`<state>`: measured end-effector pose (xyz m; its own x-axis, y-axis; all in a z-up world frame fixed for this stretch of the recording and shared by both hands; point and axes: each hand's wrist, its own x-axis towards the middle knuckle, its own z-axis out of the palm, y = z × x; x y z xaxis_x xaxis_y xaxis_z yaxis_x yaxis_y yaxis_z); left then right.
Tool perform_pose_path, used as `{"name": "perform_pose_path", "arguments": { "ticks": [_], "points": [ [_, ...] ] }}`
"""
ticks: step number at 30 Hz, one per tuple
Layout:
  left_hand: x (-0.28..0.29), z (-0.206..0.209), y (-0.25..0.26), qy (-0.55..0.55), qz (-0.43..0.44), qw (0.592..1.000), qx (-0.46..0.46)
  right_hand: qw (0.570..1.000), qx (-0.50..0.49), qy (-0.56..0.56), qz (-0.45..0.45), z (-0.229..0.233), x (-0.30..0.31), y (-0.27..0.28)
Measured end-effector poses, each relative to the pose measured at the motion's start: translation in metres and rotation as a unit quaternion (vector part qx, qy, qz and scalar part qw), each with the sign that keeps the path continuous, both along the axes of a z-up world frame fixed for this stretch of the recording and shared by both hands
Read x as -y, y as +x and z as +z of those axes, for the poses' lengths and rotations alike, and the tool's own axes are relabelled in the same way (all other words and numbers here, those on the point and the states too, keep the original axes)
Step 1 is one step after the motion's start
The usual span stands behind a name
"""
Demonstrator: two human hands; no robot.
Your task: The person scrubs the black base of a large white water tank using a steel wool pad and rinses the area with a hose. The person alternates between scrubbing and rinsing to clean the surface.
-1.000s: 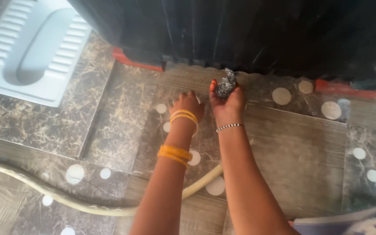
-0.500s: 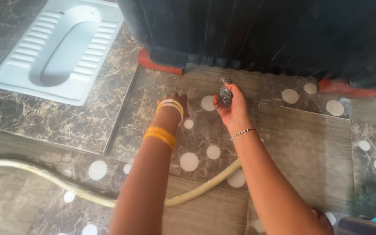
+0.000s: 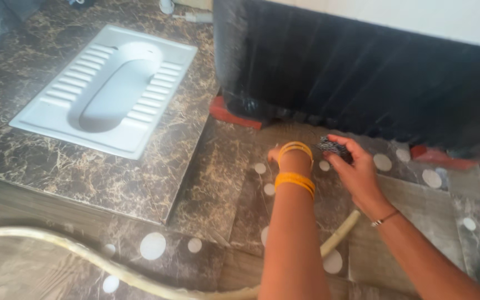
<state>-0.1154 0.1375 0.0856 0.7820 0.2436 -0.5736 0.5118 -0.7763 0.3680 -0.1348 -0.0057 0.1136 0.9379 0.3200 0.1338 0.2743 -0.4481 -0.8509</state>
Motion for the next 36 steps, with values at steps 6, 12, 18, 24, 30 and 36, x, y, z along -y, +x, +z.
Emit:
{"name": "perform_pose_path", "arguments": {
  "ticks": [6, 12, 18, 24, 30, 36],
  "points": [
    [-0.028, -0.021, -0.007, -0.050, 0.115, 0.992, 0.008, 0.836, 0.498, -0.168, 0.156, 0.109, -0.058, 0.004],
    [-0.040, -0.056, -0.013, -0.093, 0.209, 0.973, -0.030, 0.681, 0.660, -0.276, 0.155, 0.157, -0.141, 0.035],
    [-0.033, -0.066, -0.011, -0.192, 0.236, 0.952, -0.026, 0.617, 0.615, -0.376, 0.315, 0.111, -0.171, 0.014],
    [-0.016, -0.057, -0.009, -0.207, 0.251, 0.945, 0.022, 0.648, 0.671, -0.308, 0.189, 0.155, -0.148, 0.058],
    [0.010, -0.043, -0.018, -0.295, 0.321, 0.897, 0.067, 0.605, 0.607, -0.357, 0.372, 0.119, -0.175, 0.018],
    [0.001, -0.064, -0.019, -0.240, 0.378, 0.890, 0.081, 0.612, 0.603, -0.484, 0.168, 0.177, -0.165, 0.048]
  ]
}}
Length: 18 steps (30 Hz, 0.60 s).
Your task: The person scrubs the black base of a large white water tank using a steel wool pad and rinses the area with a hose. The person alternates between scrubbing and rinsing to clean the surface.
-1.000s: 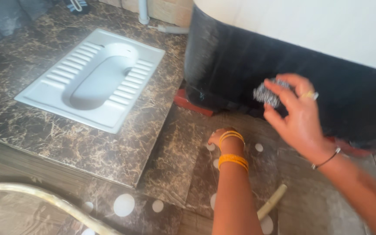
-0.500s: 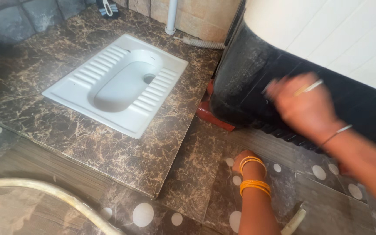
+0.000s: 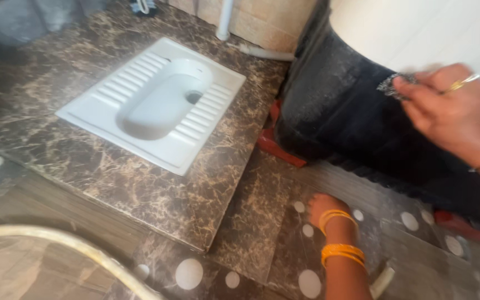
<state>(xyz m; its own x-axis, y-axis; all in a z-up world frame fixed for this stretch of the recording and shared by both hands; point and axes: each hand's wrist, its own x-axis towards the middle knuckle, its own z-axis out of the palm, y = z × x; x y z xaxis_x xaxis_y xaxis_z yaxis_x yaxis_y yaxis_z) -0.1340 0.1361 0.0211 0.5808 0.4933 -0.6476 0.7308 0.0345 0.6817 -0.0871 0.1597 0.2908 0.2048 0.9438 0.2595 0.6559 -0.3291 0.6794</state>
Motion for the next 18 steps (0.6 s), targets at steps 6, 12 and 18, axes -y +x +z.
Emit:
{"name": "perform_pose_path", "arguments": {
  "ticks": [6, 12, 18],
  "points": [
    [-0.014, -0.003, 0.016, 0.020, 0.079, 0.996, 0.028, 0.961, -0.069, -0.015, 0.268, -0.066, -0.002, 0.001],
    [-0.019, -0.006, 0.019, 0.022, 0.090, 0.994, 0.057, 0.990, -0.056, 0.019, -0.127, -0.012, 0.017, -0.004],
    [-0.018, -0.010, 0.012, 0.037, 0.084, 0.995, 0.037, 0.938, -0.021, -0.140, -0.316, -0.058, 0.012, 0.005]
  ]
}}
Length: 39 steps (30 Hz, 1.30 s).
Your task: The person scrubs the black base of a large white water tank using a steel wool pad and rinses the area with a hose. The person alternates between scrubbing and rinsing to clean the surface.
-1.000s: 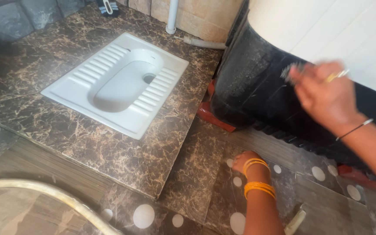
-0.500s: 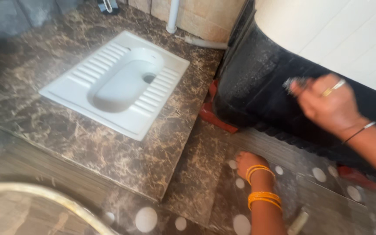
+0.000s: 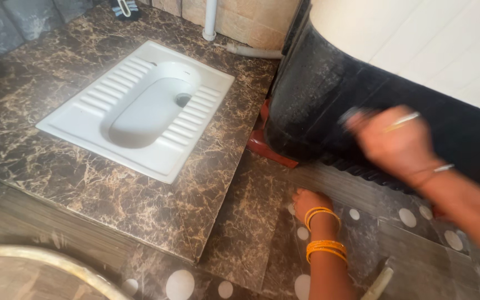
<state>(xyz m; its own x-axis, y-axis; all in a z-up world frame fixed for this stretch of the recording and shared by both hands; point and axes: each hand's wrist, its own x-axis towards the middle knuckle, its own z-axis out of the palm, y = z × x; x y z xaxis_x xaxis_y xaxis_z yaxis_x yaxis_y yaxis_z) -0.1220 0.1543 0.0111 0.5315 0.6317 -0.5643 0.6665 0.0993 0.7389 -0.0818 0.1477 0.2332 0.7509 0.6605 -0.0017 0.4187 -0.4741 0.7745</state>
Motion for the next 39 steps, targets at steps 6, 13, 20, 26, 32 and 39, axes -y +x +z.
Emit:
{"name": "perform_pose_path", "arguments": {
  "ticks": [6, 13, 20, 26, 32, 39],
  "points": [
    [0.011, -0.003, -0.018, 0.043, -0.099, 0.990, -0.094, 0.959, -0.069, 0.159, 0.223, 0.006, -0.007, -0.027],
    [0.004, -0.015, -0.012, 0.128, -0.192, 0.957, -0.177, 0.961, -0.070, 0.154, 0.220, 0.019, -0.018, -0.020],
    [-0.021, -0.017, -0.004, -0.048, -0.286, 0.943, -0.163, 0.934, 0.004, 0.167, 0.317, 0.040, -0.020, -0.015],
    [-0.029, -0.014, -0.001, -0.040, -0.202, 0.964, -0.170, 0.877, 0.040, 0.137, 0.458, -0.011, -0.011, -0.001],
    [-0.024, -0.012, -0.004, -0.007, -0.357, 0.916, -0.181, 0.966, -0.027, 0.163, 0.198, -0.001, -0.013, -0.005],
    [-0.002, -0.036, 0.022, 0.027, -0.247, 0.947, -0.203, 0.855, 0.011, 0.175, 0.488, 0.010, -0.027, -0.010]
  ]
}}
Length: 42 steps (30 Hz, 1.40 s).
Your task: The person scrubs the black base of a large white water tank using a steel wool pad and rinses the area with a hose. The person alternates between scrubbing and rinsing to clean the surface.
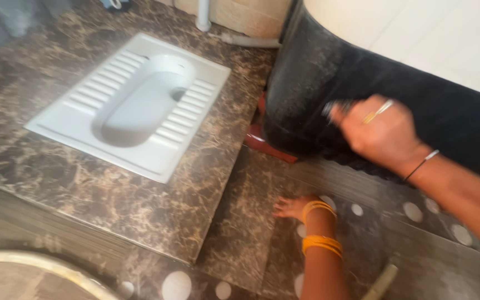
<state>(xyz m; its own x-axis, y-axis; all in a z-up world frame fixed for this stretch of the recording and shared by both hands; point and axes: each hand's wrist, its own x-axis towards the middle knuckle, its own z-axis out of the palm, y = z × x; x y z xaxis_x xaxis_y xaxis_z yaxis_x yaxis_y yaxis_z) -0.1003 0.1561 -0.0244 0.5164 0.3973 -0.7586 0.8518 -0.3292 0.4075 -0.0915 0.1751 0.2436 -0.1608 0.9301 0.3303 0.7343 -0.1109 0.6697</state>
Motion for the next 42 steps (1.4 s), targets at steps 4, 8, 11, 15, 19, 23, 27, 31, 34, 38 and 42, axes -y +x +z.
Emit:
{"name": "perform_pose_path", "arguments": {
  "ticks": [4, 8, 11, 15, 19, 23, 27, 31, 34, 38, 42],
  "points": [
    [0.005, 0.000, -0.009, -0.028, -0.047, 0.998, -0.022, 0.989, -0.091, -0.064, 0.102, -0.032, -0.015, -0.012],
    [-0.002, 0.018, -0.013, -0.010, -0.104, 0.994, -0.018, 0.939, 0.096, -0.105, -0.313, 0.028, -0.009, 0.004],
    [0.002, 0.024, -0.019, -0.001, -0.109, 0.994, -0.032, 0.986, 0.139, 0.013, -0.091, 0.031, 0.000, 0.007],
    [-0.003, 0.017, -0.011, -0.043, -0.044, 0.997, -0.049, 0.998, -0.029, -0.033, 0.050, -0.011, 0.015, 0.020],
    [0.002, -0.012, -0.009, -0.085, -0.094, 0.990, -0.066, 0.991, 0.032, -0.039, -0.123, 0.002, 0.085, 0.029],
    [0.004, -0.033, 0.000, -0.083, -0.063, 0.991, -0.081, 0.988, 0.001, 0.013, -0.153, 0.055, 0.118, 0.028],
    [0.007, -0.030, 0.002, -0.080, -0.024, 0.994, -0.065, 0.996, 0.054, 0.057, -0.047, 0.042, 0.041, 0.036],
    [0.013, -0.018, -0.002, -0.107, -0.029, 0.992, -0.061, 0.998, 0.041, 0.055, 0.010, 0.023, -0.004, 0.051],
    [0.008, -0.013, -0.004, -0.071, -0.038, 0.994, -0.076, 0.981, 0.185, 0.051, -0.031, 0.044, 0.057, 0.037],
    [0.006, -0.010, -0.007, -0.095, -0.010, 0.993, -0.068, 0.968, 0.093, -0.016, -0.234, 0.069, 0.131, 0.015],
    [0.007, -0.001, -0.010, -0.086, -0.026, 0.995, -0.053, 0.985, 0.137, 0.038, -0.101, 0.051, 0.081, 0.033]
  ]
}}
